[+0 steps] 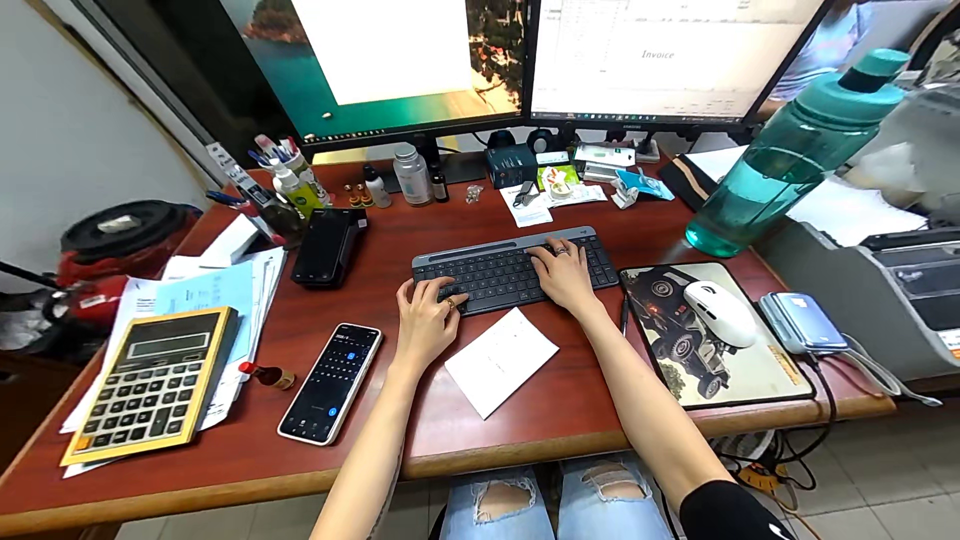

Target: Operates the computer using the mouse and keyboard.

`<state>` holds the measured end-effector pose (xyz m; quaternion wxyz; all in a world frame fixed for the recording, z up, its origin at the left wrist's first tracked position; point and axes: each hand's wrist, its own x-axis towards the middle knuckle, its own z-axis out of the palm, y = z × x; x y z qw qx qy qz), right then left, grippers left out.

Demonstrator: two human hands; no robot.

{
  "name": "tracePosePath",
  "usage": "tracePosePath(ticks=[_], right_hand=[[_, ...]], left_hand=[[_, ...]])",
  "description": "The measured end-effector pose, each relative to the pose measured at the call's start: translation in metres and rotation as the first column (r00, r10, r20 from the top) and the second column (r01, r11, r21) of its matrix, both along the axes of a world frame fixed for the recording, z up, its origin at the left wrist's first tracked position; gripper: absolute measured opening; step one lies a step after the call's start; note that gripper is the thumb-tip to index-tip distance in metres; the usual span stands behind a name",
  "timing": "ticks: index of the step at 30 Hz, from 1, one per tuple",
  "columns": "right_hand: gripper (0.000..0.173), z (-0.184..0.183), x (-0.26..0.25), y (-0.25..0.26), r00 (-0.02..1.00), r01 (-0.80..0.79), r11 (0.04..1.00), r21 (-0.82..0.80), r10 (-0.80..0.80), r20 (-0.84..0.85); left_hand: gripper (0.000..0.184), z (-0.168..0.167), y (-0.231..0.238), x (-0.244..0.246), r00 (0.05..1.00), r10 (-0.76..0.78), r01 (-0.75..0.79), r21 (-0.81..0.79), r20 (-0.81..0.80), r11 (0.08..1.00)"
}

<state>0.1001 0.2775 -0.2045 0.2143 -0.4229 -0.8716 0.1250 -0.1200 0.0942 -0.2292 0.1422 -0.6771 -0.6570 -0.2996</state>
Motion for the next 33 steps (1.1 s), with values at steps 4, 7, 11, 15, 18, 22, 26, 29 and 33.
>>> tracePosePath(ticks=[4, 7, 11, 15, 18, 22, 26, 29, 33], right_hand=[[0.042, 0.005, -0.003, -0.006, 0.999, 0.017, 0.997, 0.081, -0.013, -0.050], [0.038, 0.013, -0.006, -0.028, 0.995, -0.052, 0.990, 0.133, 0.062, -0.075], [0.037, 0.005, -0.017, -0.046, 0.975, -0.223, 0.972, 0.069, 0.224, 0.001], [0.043, 0.009, -0.017, -0.054, 0.953, -0.283, 0.959, -0.031, 0.284, 0.106], [0.044, 0.008, -0.013, -0.055, 0.945, -0.300, 0.953, -0.048, 0.304, 0.117], [0.043, 0.006, -0.011, -0.055, 0.948, -0.299, 0.953, -0.042, 0.302, 0.097], [0.041, 0.007, -0.010, -0.054, 0.952, -0.302, 0.952, -0.040, 0.304, 0.044], [0.036, 0.003, -0.008, -0.050, 0.945, -0.322, 0.947, 0.017, 0.322, -0.049], [0.035, 0.004, -0.005, -0.042, 0.928, -0.341, 0.940, 0.016, 0.339, -0.154]], left_hand=[[0.030, -0.001, 0.000, -0.001, 1.000, 0.008, -0.008, 0.008, -0.003, 1.000], [0.031, -0.002, 0.001, 0.000, 1.000, 0.011, -0.010, 0.017, -0.005, 1.000], [0.034, -0.002, 0.002, 0.000, 1.000, 0.016, -0.016, 0.014, -0.012, 1.000], [0.034, -0.002, 0.000, 0.000, 1.000, 0.014, -0.013, 0.021, -0.028, 1.000], [0.035, -0.002, 0.000, 0.003, 0.997, 0.033, -0.032, 0.013, -0.068, 0.999], [0.034, 0.000, 0.001, 0.008, 0.989, 0.068, -0.063, 0.036, -0.129, 0.997], [0.037, 0.003, 0.000, 0.008, 0.992, 0.072, -0.064, 0.071, -0.106, 0.995], [0.037, 0.003, 0.000, 0.010, 0.996, 0.069, -0.064, 0.079, -0.063, 0.995], [0.033, -0.001, -0.001, 0.007, 0.998, 0.068, -0.066, 0.069, -0.018, 0.995]])
